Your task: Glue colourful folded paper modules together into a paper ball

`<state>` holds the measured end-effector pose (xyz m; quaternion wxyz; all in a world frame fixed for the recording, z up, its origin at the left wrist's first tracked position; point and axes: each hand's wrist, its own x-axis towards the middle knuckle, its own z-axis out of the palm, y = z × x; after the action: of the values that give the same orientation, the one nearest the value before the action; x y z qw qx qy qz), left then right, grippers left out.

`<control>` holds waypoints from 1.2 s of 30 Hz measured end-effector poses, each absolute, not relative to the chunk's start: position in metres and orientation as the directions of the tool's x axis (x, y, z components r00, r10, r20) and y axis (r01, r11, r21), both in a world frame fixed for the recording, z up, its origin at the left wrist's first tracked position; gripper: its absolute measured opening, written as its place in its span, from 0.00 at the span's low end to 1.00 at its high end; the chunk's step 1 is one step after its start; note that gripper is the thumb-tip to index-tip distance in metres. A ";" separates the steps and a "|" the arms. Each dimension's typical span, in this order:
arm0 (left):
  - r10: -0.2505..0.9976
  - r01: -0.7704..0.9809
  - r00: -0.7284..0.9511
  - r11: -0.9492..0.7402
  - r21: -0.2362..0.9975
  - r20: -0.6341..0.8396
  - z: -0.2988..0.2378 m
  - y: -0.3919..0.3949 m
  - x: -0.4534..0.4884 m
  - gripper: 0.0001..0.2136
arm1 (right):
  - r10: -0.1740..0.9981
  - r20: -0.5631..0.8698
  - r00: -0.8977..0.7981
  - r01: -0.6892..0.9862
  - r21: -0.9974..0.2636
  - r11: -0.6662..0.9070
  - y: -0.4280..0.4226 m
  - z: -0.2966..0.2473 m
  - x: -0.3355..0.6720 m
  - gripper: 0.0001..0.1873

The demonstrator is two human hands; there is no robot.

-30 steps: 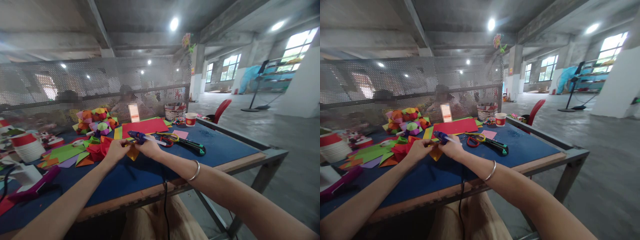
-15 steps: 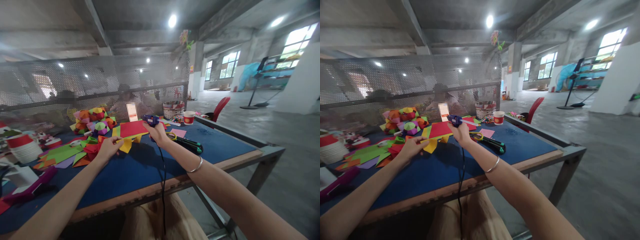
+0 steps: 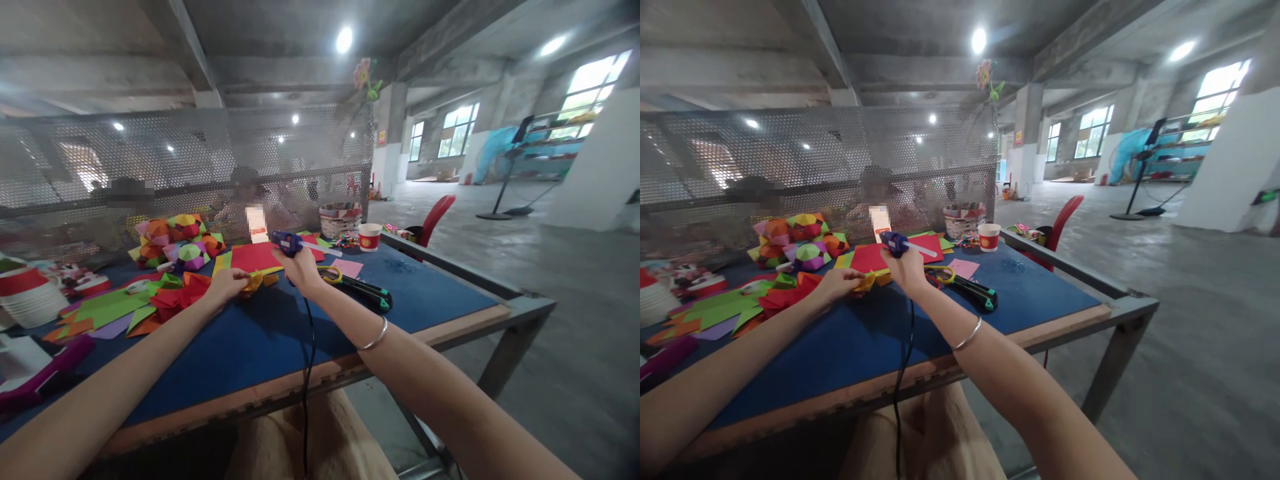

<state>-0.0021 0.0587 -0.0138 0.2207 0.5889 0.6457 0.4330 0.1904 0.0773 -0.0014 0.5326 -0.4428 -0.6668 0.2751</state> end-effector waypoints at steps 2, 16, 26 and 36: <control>0.940 0.619 -0.212 -0.082 0.781 0.267 -0.007 0.071 0.004 0.05 | 0.906 0.423 -0.028 0.313 -0.857 0.410 0.075 0.001 0.191 0.12; 0.917 0.808 -0.159 -0.092 0.582 0.366 0.045 0.056 -0.040 0.07 | 0.904 0.410 -0.119 0.219 -0.877 0.427 0.079 -0.002 0.185 0.06; 0.891 0.931 -0.194 0.036 0.363 0.410 0.037 0.002 -0.116 0.08 | 0.889 0.428 -0.164 0.184 -0.872 0.454 0.082 -0.012 0.183 0.05; 0.906 0.951 -0.256 0.172 0.258 0.338 0.031 0.005 -0.105 0.10 | 0.867 0.455 -0.204 0.181 -0.853 0.490 0.077 -0.014 0.186 0.07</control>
<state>-0.1048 0.0046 0.0312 -0.0532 0.6077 0.7638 0.2110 0.1859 0.0771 -0.0139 0.5071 -0.3751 -0.6985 0.3380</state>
